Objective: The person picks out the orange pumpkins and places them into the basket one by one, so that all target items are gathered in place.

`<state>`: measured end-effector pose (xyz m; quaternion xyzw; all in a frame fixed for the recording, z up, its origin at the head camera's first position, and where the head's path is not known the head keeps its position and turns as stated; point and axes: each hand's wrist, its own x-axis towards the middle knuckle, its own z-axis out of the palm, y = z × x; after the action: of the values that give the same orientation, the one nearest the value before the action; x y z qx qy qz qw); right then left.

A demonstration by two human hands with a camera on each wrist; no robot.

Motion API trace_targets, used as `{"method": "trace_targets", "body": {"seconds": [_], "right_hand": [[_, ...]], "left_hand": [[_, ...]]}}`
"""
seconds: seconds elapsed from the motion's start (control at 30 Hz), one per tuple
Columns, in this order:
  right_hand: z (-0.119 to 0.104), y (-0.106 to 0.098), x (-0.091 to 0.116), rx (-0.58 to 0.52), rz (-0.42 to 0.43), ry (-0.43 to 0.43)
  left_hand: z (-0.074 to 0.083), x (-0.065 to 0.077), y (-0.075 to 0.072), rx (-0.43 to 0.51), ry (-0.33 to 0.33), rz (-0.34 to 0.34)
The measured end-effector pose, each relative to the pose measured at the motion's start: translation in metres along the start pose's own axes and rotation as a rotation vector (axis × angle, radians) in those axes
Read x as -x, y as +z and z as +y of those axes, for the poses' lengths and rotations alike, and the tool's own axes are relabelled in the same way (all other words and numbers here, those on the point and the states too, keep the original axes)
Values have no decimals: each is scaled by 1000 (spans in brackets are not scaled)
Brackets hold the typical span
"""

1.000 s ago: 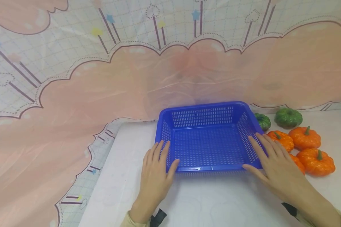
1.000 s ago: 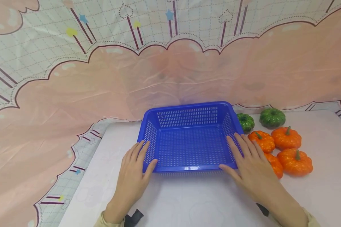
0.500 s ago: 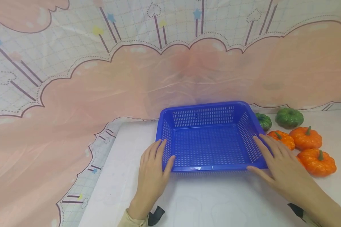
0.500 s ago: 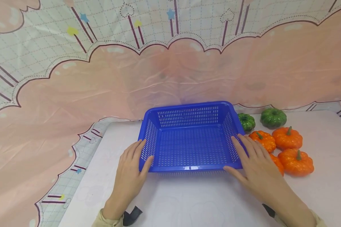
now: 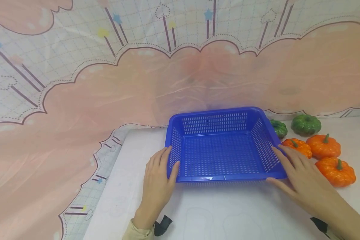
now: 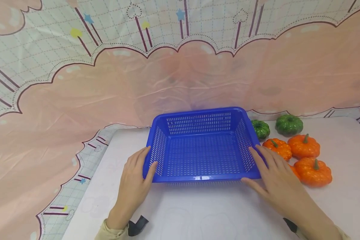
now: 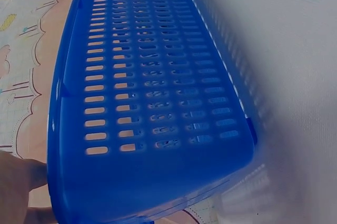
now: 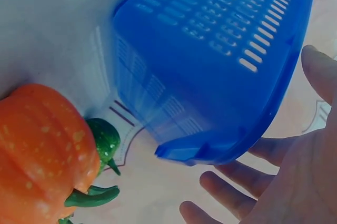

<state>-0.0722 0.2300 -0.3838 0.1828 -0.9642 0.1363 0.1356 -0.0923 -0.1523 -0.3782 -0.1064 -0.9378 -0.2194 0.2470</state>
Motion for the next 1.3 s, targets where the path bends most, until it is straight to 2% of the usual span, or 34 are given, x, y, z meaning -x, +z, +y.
{"method": "trace_targets", "body": {"seconds": [0.33,0.73,0.87,1.13,1.3], "right_hand": [[11,2,5,-5,-9,-9],[27,3,9,18,-35,24],[31,2,9,21,-55,36],[39,3,8,21,-150,92],[44,2,9,-12,-152,106]], "left_hand": [[-5,-2,0,38,-25,12],[-14,-4,3,94,-59,44],[-17,-5,3,104,-70,43],[-22,-7,3,145,-107,37],[-25,-8,4,182,-125,26]]}}
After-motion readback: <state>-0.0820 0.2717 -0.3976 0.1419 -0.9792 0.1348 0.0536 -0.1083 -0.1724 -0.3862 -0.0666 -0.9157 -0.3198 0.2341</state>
